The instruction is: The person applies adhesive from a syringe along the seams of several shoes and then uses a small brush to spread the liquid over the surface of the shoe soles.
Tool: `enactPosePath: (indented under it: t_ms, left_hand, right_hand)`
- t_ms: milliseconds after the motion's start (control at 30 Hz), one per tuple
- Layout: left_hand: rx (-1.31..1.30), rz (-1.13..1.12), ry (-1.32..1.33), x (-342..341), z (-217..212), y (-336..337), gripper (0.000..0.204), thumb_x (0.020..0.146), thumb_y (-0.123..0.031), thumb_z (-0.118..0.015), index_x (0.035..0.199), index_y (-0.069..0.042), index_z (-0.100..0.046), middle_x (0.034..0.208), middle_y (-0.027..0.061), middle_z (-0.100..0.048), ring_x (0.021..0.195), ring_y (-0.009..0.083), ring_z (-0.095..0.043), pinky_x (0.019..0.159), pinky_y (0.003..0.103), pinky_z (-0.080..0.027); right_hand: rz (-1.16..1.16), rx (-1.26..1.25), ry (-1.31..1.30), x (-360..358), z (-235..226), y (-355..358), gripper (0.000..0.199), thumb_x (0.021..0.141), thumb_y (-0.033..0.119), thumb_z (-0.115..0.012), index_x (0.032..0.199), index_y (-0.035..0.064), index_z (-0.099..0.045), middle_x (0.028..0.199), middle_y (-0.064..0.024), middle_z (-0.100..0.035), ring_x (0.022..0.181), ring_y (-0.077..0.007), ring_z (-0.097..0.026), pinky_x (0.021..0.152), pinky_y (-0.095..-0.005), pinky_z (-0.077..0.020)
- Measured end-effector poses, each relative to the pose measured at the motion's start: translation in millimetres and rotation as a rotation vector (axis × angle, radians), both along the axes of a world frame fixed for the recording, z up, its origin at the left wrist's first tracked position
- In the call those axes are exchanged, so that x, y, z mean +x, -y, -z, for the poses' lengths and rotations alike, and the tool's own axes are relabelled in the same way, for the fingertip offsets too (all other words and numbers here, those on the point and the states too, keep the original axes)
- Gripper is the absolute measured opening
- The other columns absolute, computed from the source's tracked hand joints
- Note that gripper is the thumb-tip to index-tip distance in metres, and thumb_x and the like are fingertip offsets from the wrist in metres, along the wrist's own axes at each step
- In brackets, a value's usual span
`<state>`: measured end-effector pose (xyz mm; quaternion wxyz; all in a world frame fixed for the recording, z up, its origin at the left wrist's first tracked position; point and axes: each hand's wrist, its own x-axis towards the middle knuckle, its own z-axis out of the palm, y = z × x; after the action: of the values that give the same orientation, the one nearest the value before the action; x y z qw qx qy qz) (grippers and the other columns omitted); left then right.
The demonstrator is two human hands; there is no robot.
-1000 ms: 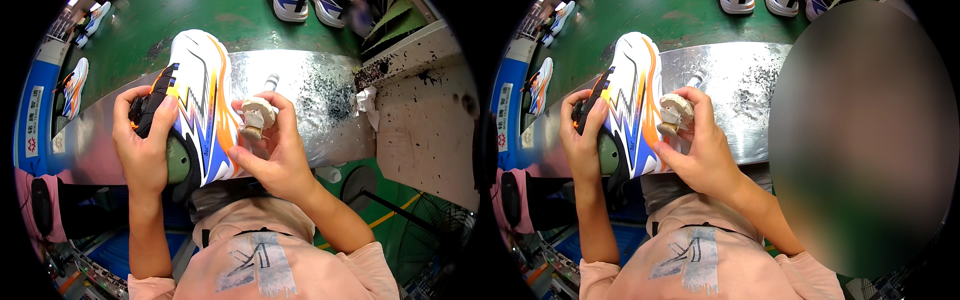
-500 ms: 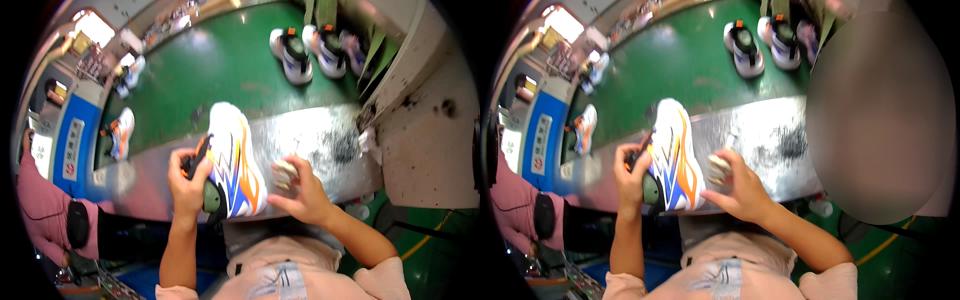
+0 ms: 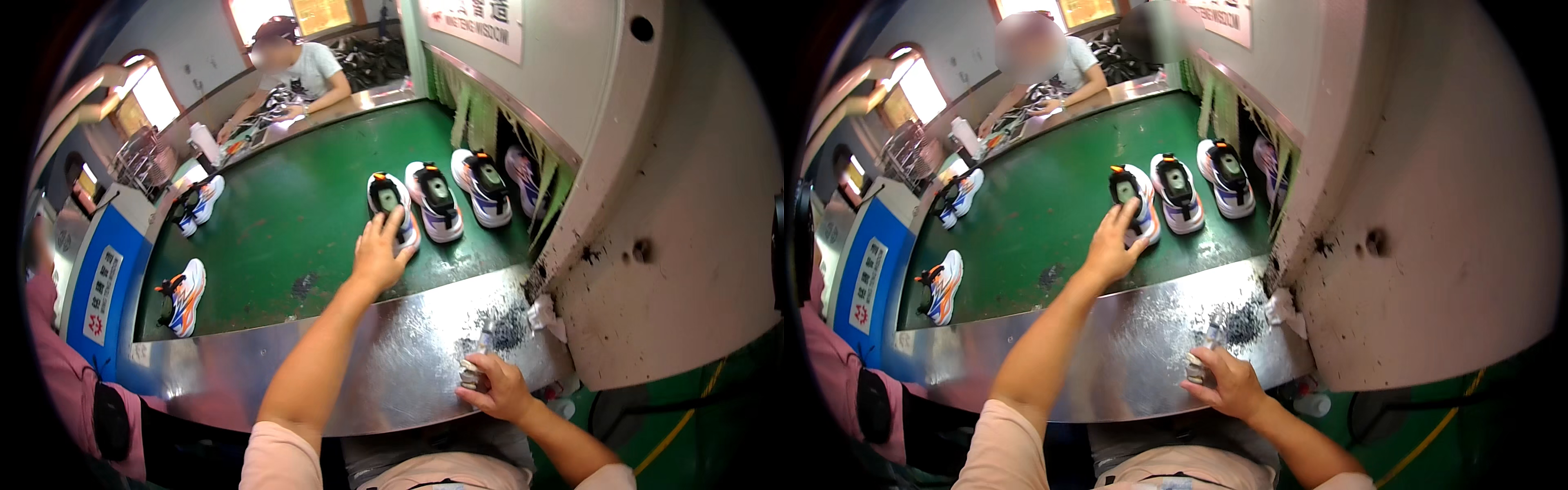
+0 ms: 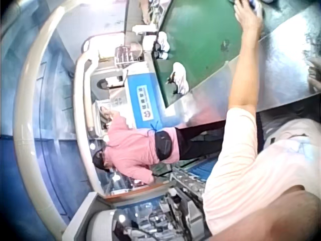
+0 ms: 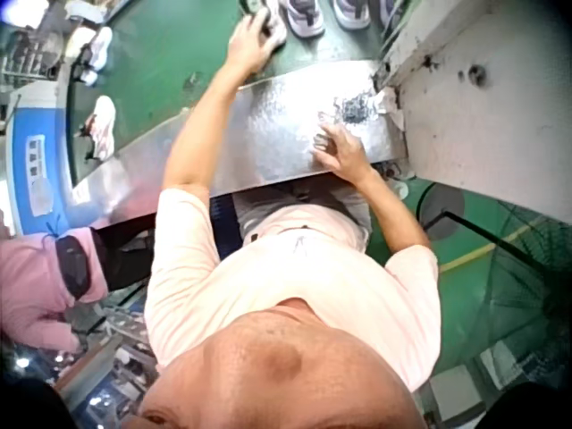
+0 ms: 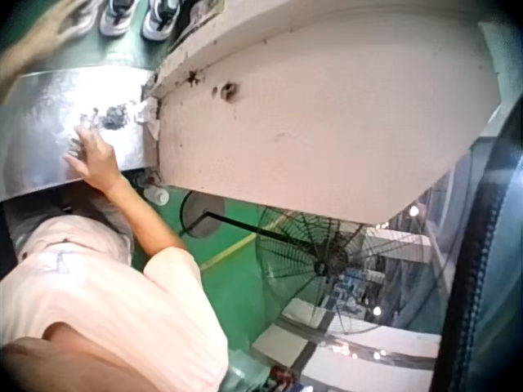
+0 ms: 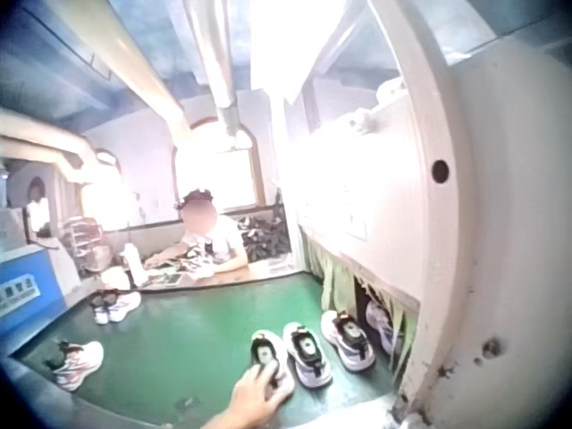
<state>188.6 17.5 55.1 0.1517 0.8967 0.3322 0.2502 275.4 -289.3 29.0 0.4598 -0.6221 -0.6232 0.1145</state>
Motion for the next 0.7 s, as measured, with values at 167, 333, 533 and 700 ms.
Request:
enactPosePath:
  t_ms: [167, 333, 533, 700]
  left_hand:
    - [0.096, -0.047, -0.07, -5, 10, 28, 0.078, 0.08, -0.035, -0.067, 0.145, -0.019, -0.028, 0.146, 0.0262, -0.025, 0.137, 0.0412, -0.024, 0.111, 0.05, -0.022]
    - [0.079, -0.24, 0.121, -129, 25, 8, 0.06, 0.073, -0.023, -0.072, 0.125, -0.003, -0.052, 0.134, 0.023, -0.042, 0.123, 0.0376, -0.043, 0.103, 0.045, -0.035]
    - [-0.293, -0.868, 0.911, -348, 39, -63, 0.06, 0.085, -0.022, -0.065, 0.134, 0.0, -0.04, 0.132, 0.016, -0.047, 0.122, 0.0242, -0.045, 0.102, 0.035, -0.035]
    - [-0.363, -0.86, 1.21, -431, 17, -102, 0.081, 0.086, -0.03, -0.066, 0.146, -0.003, -0.019, 0.145, 0.0123, -0.035, 0.133, 0.0219, -0.033, 0.111, 0.034, -0.018]
  right_hand:
    - [0.088, 0.005, -0.101, 10, 12, 10, 0.052, 0.07, 0.024, -0.08, 0.113, 0.0075, -0.055, 0.078, -0.0102, -0.057, 0.059, -0.0227, -0.058, 0.051, -0.0316, -0.0465]
    - [0.157, -0.022, -0.058, -3, 16, 13, 0.057, 0.07, 0.028, -0.079, 0.113, 0.0036, -0.05, 0.083, -0.0131, -0.06, 0.065, -0.0297, -0.06, 0.058, -0.0345, -0.0489]
    - [0.151, -0.062, -0.168, -8, 29, 19, 0.058, 0.072, 0.03, -0.077, 0.113, 0.0004, -0.049, 0.086, -0.0166, -0.06, 0.069, -0.0318, -0.061, 0.061, -0.0364, -0.0493]
    - [0.197, 0.004, -0.085, 0, 28, 20, 0.058, 0.071, 0.03, -0.078, 0.112, 0.0007, -0.049, 0.086, -0.0158, -0.061, 0.069, -0.0317, -0.06, 0.061, -0.0365, -0.0488]
